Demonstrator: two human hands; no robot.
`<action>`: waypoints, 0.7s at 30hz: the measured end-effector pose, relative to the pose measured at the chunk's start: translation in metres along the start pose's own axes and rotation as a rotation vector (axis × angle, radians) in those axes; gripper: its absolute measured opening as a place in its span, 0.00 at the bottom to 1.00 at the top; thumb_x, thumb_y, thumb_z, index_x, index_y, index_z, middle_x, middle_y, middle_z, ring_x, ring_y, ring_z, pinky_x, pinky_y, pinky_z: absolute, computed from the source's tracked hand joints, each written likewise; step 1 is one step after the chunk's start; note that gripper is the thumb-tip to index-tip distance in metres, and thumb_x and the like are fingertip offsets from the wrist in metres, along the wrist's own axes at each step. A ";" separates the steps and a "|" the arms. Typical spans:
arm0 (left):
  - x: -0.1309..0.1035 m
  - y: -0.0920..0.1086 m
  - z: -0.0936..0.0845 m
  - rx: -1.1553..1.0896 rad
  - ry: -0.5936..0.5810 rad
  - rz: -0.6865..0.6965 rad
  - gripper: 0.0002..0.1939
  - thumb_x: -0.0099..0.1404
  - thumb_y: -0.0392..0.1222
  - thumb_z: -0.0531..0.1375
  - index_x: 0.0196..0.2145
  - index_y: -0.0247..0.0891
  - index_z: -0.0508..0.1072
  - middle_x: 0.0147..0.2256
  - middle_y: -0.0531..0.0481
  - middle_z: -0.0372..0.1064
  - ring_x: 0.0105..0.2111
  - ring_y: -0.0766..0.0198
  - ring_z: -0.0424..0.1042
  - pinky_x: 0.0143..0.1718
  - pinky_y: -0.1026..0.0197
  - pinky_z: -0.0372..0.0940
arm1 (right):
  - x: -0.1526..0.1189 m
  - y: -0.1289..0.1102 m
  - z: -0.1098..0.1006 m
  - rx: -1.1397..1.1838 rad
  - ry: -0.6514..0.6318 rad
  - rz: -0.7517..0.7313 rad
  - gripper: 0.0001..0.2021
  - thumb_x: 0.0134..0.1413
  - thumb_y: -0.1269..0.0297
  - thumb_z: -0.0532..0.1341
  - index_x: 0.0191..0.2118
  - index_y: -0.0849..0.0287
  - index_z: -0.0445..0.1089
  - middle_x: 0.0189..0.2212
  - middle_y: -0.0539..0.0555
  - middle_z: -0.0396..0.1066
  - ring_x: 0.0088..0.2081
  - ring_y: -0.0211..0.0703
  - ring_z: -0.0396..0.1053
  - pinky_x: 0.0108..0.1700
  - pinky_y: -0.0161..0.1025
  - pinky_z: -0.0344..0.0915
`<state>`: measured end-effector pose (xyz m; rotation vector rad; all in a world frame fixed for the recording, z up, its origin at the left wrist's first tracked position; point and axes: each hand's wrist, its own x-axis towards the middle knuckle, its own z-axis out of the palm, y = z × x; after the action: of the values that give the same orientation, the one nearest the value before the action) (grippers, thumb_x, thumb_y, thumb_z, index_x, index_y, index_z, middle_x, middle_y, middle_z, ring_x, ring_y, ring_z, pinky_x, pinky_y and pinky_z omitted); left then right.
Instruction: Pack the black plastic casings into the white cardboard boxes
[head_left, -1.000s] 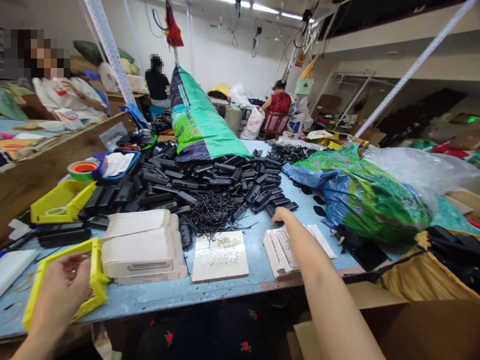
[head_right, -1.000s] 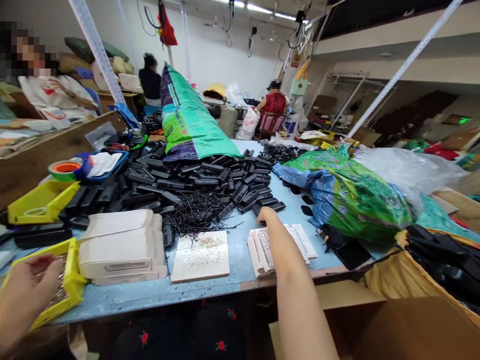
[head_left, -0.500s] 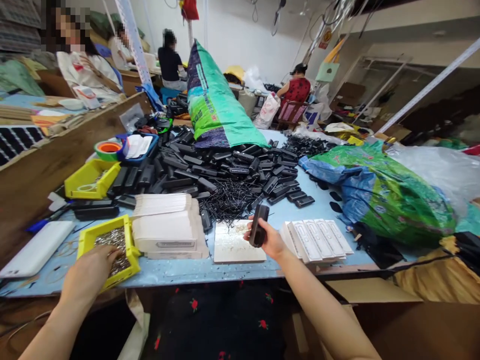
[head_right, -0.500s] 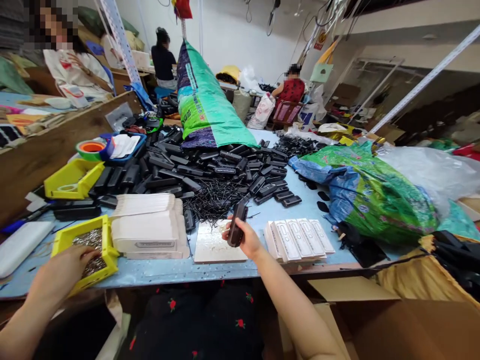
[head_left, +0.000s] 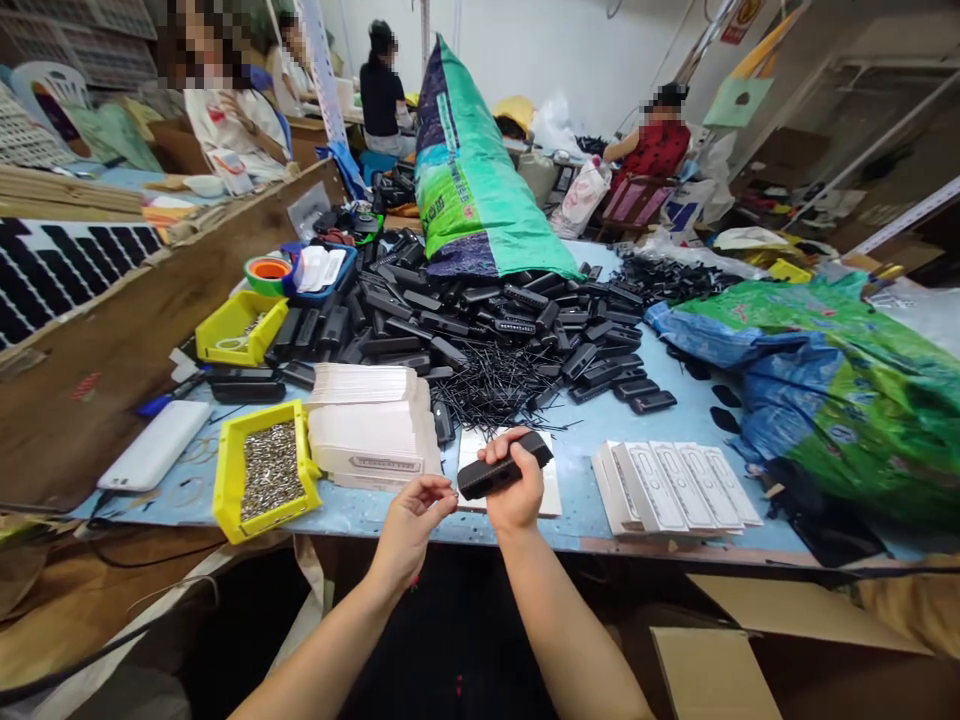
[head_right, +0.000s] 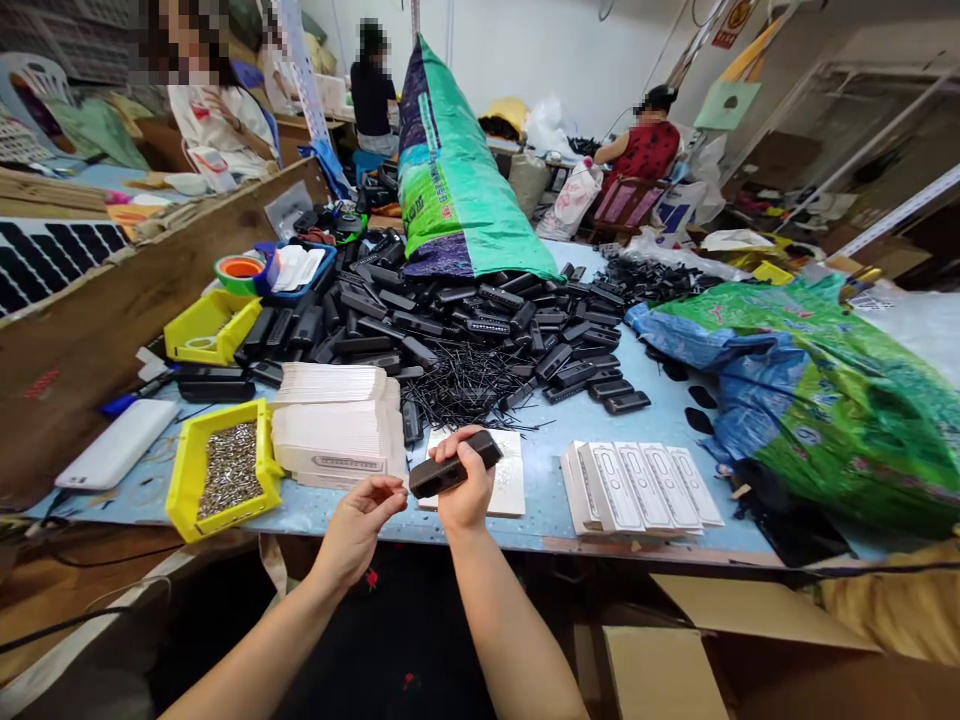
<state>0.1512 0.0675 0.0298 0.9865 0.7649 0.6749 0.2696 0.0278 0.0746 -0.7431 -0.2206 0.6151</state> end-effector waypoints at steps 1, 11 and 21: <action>0.000 0.001 0.000 -0.015 -0.006 0.003 0.15 0.49 0.42 0.70 0.34 0.37 0.73 0.28 0.53 0.70 0.30 0.69 0.68 0.36 0.66 0.64 | 0.000 0.001 0.001 0.011 0.028 0.023 0.07 0.45 0.62 0.59 0.32 0.55 0.62 0.22 0.45 0.58 0.24 0.34 0.60 0.34 0.37 0.64; -0.007 -0.019 0.002 0.175 0.023 0.146 0.13 0.54 0.44 0.66 0.31 0.39 0.65 0.29 0.52 0.68 0.32 0.64 0.70 0.38 0.61 0.66 | -0.007 0.014 -0.014 -0.019 0.153 0.039 0.07 0.47 0.60 0.56 0.30 0.54 0.57 0.21 0.44 0.54 0.22 0.34 0.57 0.30 0.37 0.62; 0.046 0.007 -0.125 1.605 -0.049 0.654 0.20 0.61 0.40 0.60 0.51 0.40 0.66 0.52 0.38 0.66 0.54 0.47 0.63 0.55 0.46 0.54 | 0.043 0.008 -0.101 -0.747 -0.078 -0.078 0.08 0.43 0.59 0.60 0.27 0.57 0.63 0.19 0.48 0.63 0.23 0.42 0.63 0.30 0.41 0.64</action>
<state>0.0739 0.1651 -0.0184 2.7837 0.8903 0.4785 0.3409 0.0011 -0.0055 -1.4215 -0.5646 0.4812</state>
